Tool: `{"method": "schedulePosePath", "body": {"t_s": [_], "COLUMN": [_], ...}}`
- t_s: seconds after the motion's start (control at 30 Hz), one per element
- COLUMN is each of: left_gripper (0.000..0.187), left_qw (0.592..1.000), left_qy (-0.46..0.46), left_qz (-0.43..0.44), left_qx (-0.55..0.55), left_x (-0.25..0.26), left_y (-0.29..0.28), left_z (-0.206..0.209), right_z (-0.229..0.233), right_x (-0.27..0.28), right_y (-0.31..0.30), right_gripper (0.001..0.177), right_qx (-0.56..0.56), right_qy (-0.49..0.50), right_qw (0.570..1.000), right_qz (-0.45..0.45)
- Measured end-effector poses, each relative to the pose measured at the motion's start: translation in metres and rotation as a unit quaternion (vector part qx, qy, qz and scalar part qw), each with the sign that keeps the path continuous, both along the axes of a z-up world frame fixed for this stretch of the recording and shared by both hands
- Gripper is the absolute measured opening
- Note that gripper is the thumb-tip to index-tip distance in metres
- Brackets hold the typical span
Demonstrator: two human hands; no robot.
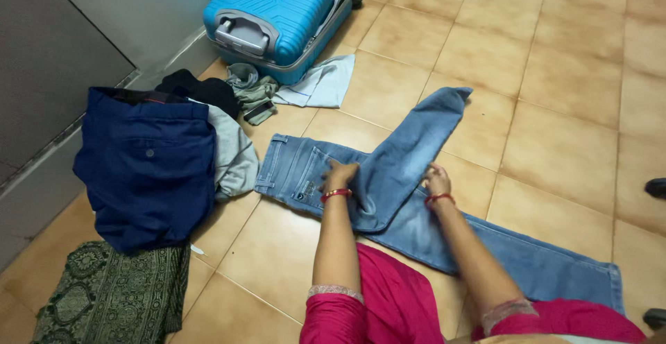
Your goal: The person folds a light-colored checkered shirt and a pair of blue jeans on the floor. They smooth the fabric, fold the sleeves and legs, and then place the folded items into an open suitcase.
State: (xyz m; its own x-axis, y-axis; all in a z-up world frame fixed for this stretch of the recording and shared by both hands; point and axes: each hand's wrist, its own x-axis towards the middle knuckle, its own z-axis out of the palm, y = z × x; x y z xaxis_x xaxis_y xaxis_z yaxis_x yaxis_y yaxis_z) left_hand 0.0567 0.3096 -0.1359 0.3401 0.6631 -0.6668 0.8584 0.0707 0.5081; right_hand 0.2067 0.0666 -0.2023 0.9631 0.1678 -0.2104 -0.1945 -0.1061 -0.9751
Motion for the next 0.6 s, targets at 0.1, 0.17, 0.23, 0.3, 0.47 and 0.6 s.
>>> {"method": "schedulePosePath", "body": {"t_s": [0.1,0.17,0.23,0.3,0.47,0.6], "left_gripper": [0.115,0.112,0.109,0.105,0.095,0.097], "left_qw": [1.000,0.999,0.998,0.997,0.999,0.999], "left_qy": [0.013,0.026,0.039,0.038,0.001,0.027], "left_qz": [-0.008,0.000,0.009,0.022,0.046,0.039], "left_qx": [-0.021,-0.040,-0.053,-0.061,-0.019,-0.012], "left_x": [0.002,0.003,0.005,0.004,0.005,0.006], "left_y": [-0.006,-0.010,-0.012,-0.009,-0.001,-0.002], "left_z": [-0.003,-0.001,0.001,-0.001,-0.019,-0.025], "right_z": [0.009,0.012,0.018,0.027,0.059,0.078], "right_x": [0.029,0.038,0.049,0.060,0.053,-0.017], "right_y": [0.012,0.022,0.026,0.024,-0.089,-0.232], "right_gripper": [0.038,0.043,0.045,0.039,0.046,0.032], "right_qx": [0.155,0.186,0.189,0.235,0.482,0.136], "right_qy": [0.194,0.244,0.273,0.255,0.069,0.001], "right_qw": [0.969,0.951,0.942,0.935,0.862,0.989], "right_qz": [0.018,0.030,0.056,0.073,0.141,0.062]}}
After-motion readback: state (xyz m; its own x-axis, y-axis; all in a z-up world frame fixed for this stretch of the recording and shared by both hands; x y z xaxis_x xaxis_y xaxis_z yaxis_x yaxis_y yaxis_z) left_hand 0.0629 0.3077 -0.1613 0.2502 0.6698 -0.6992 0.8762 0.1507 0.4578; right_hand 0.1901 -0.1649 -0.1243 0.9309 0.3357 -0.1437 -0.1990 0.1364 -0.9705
